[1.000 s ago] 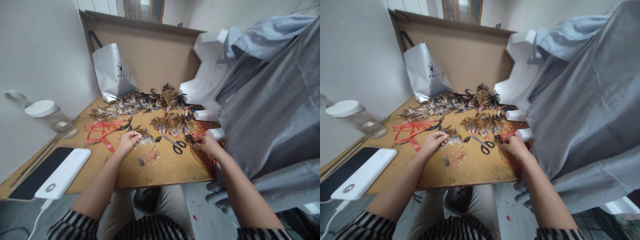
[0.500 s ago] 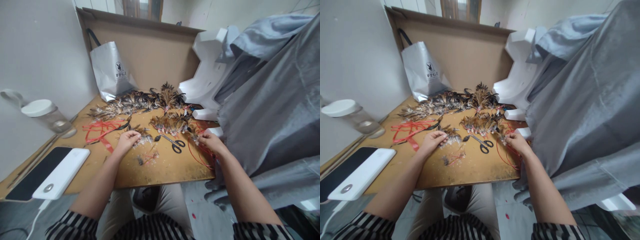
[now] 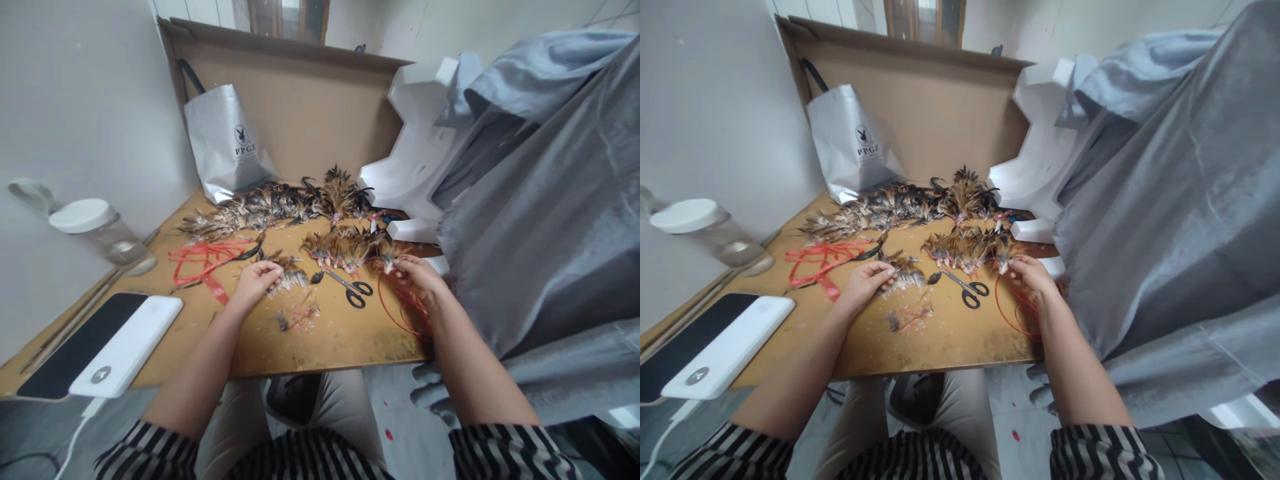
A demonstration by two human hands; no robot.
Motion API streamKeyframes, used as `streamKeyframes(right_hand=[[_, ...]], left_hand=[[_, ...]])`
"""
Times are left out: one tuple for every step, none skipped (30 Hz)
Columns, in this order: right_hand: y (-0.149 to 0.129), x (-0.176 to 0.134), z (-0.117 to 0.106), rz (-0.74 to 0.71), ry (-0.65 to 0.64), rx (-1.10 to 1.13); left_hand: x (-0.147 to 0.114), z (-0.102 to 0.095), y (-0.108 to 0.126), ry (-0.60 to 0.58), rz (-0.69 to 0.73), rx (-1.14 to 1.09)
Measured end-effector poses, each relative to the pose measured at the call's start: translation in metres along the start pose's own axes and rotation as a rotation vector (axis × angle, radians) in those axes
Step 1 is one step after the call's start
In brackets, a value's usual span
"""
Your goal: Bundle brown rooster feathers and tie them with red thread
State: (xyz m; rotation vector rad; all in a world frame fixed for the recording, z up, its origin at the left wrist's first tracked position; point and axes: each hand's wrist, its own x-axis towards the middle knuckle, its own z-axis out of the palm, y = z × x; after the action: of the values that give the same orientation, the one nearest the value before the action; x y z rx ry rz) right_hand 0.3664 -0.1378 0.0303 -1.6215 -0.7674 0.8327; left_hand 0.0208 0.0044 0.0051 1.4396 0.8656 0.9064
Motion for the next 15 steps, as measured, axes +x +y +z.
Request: streamKeyframes(right_hand=[[0.000, -0.001, -0.004, 0.014, -0.022, -0.131], [0.000, -0.002, -0.008, 0.026, -0.046, -0.268], [0.000, -0.002, -0.013, 0.034, -0.071, -0.384], [0.000, -0.004, -0.018, 0.041, -0.088, -0.467], [-0.001, -0.005, -0.023, 0.050, -0.105, -0.520], [-0.003, -0.007, -0.028, 0.062, -0.117, -0.544], [-0.005, -0.009, -0.031, 0.069, -0.131, -0.542], [-0.007, -0.012, -0.034, 0.071, -0.152, -0.513], [-0.010, -0.015, -0.035, 0.068, -0.181, -0.458], [-0.012, -0.017, -0.036, 0.060, -0.213, -0.376], [-0.014, -0.018, -0.035, 0.045, -0.232, -0.274], [-0.016, -0.018, -0.034, 0.029, -0.233, -0.162], [-0.016, -0.017, -0.031, 0.016, -0.215, -0.053], [-0.016, -0.014, -0.028, 0.002, -0.171, 0.046], [-0.014, -0.009, -0.024, -0.001, -0.126, 0.113]], left_hand=[[0.000, 0.000, 0.000, -0.003, 0.004, 0.001], [0.000, 0.000, 0.000, -0.007, 0.008, 0.004], [0.000, 0.000, -0.001, -0.011, 0.012, 0.008], [0.001, 0.000, -0.001, -0.013, 0.014, 0.012], [0.001, 0.000, -0.001, -0.015, 0.015, 0.014], [0.001, 0.000, -0.001, -0.016, 0.014, 0.017], [0.001, 0.000, -0.001, -0.015, 0.014, 0.017], [0.000, 0.001, -0.001, -0.014, 0.014, 0.018], [0.000, 0.001, -0.001, -0.010, 0.015, 0.018], [0.000, 0.001, 0.000, -0.007, 0.017, 0.018], [0.000, 0.001, 0.000, -0.004, 0.019, 0.020], [0.000, 0.002, 0.001, -0.004, 0.019, 0.023], [-0.001, 0.002, 0.002, -0.007, 0.017, 0.026], [-0.001, 0.002, 0.003, -0.010, 0.015, 0.028], [-0.001, 0.003, 0.003, -0.012, 0.011, 0.028]])
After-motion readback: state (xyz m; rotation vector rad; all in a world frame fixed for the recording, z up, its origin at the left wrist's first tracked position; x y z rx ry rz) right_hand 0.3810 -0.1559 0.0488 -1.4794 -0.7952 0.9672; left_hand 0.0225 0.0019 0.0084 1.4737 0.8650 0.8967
